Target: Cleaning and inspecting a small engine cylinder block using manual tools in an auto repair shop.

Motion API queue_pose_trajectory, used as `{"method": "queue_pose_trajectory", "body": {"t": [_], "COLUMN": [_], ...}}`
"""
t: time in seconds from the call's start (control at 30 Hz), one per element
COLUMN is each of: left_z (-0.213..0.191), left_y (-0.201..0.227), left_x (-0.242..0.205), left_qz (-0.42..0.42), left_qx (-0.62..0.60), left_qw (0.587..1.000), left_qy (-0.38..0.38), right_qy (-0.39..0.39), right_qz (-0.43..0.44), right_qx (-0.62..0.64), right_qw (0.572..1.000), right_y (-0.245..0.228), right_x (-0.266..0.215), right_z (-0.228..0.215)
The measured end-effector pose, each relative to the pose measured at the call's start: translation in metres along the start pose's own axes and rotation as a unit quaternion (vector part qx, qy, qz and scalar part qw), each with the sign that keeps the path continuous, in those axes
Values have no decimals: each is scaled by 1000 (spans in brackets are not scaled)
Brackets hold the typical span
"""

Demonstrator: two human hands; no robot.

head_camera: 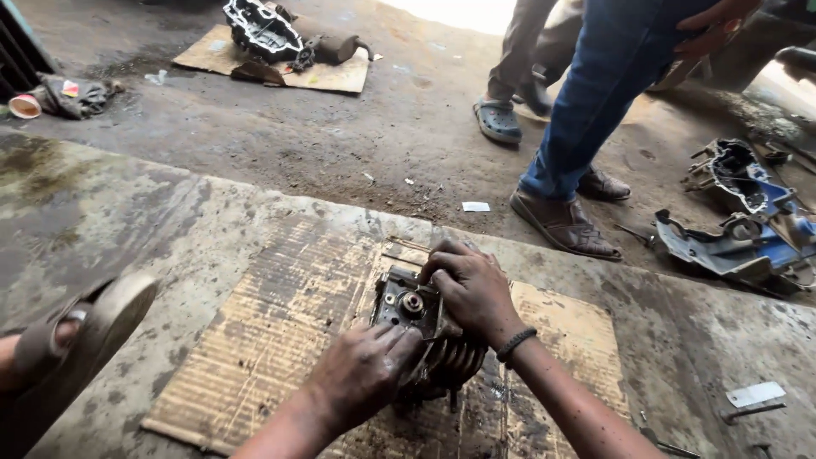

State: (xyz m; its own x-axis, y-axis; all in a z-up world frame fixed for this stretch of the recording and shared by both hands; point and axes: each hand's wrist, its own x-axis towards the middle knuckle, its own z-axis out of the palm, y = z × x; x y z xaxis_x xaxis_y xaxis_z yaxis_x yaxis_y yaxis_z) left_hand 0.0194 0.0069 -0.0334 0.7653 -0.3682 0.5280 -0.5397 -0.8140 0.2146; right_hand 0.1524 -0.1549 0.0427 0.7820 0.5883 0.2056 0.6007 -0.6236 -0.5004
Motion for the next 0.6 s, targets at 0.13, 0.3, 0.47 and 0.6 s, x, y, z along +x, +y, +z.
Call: {"method": "queue_pose_trajectory", "body": {"t": [0.13,0.3,0.47,0.6], "left_z": [-3,-80,-82,-41], "left_y": [6,40,44,64], "left_x": [-17,35,22,34], "left_qz": [-26,-94,-64,-398], "left_qx": [-59,32,-75,-121], "left_qw": [990,930,908,909], "left_qy": [-122,-353,-406,-31], "right_qy": [17,19,41,79], "right_qz": [-4,14,51,16], "right_qx": [11,-34,-28,-62], "right_qw": [1000,999,997,995], "right_y": [3,-3,1,2], "right_x": [-3,0,-5,-10], "right_z": [2,7,15,11]}}
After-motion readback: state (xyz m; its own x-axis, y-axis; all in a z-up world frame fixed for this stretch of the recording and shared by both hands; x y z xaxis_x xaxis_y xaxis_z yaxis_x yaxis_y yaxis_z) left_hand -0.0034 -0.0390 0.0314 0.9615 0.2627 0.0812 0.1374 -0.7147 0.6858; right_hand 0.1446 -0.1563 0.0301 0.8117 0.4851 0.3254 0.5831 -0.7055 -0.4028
